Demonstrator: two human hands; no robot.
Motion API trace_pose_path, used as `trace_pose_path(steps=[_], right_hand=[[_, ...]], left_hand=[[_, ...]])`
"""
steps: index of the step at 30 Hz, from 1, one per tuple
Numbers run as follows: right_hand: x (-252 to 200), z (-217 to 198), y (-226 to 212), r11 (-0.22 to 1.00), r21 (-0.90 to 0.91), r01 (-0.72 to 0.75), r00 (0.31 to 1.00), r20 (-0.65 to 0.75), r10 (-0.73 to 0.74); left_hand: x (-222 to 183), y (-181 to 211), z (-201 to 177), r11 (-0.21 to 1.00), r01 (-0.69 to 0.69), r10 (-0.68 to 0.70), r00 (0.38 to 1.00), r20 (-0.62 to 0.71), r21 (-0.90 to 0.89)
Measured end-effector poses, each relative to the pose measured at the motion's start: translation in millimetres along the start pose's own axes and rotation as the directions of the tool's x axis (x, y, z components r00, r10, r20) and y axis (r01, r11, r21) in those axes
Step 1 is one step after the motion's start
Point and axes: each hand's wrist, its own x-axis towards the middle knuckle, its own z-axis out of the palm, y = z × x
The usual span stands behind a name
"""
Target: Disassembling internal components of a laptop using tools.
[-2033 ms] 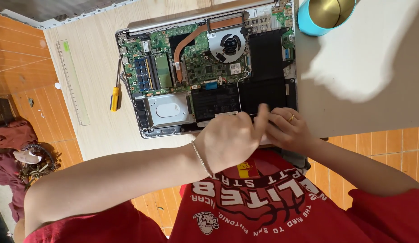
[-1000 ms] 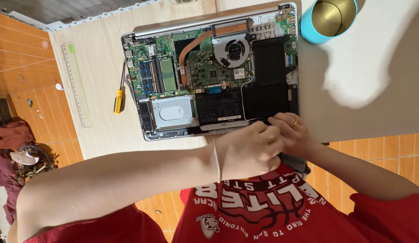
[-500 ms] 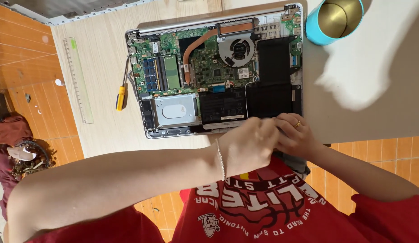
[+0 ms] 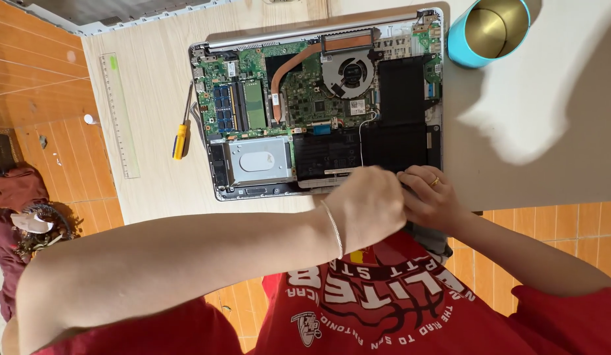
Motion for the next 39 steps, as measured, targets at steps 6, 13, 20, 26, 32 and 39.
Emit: trace_pose_path(steps=[6,13,20,26,32,39], right_hand=[[-4.3,4.0,2.0,1.000,0.006,0.000,1.000,-0.030,0.000],[1.5,-0.5,0.0,1.000,-0.005,0.005,1.000,-0.015,-0.005],[6.8,-2.9,0.7,1.000,-0.015,0.016,1.000,-0.013,-0.017],[-0.2,1.9,-0.2,0.999,-0.021,0.031,0.999,-0.015,-0.032],[3.1,-3.1,-10.6,0.994,-0.008,-0.105,0.994,-0.017,0.105],[-6.9,-12.2,-14.7,0.882,0.149,-0.447,0.862,-0.193,0.469]], left_hand=[[3.4,-7.2,34.2,0.848,-0.241,0.389,0.888,-0.245,0.473],[9.1,-16.6,30.7,0.959,0.068,-0.156,0.937,-0.313,-0.276],[13.7,-8.9,11.2,0.973,0.003,-0.014,0.999,-0.045,-0.230],[11.1,-22.4,54.1,0.889,-0.291,0.397,0.875,-0.276,0.354],[-54.5,-58.9,36.2,0.822,-0.280,0.502,0.768,-0.399,0.495],[-143.7,-59.4,91.0,0.922,0.382,-0.265,0.487,-0.833,-0.070]])
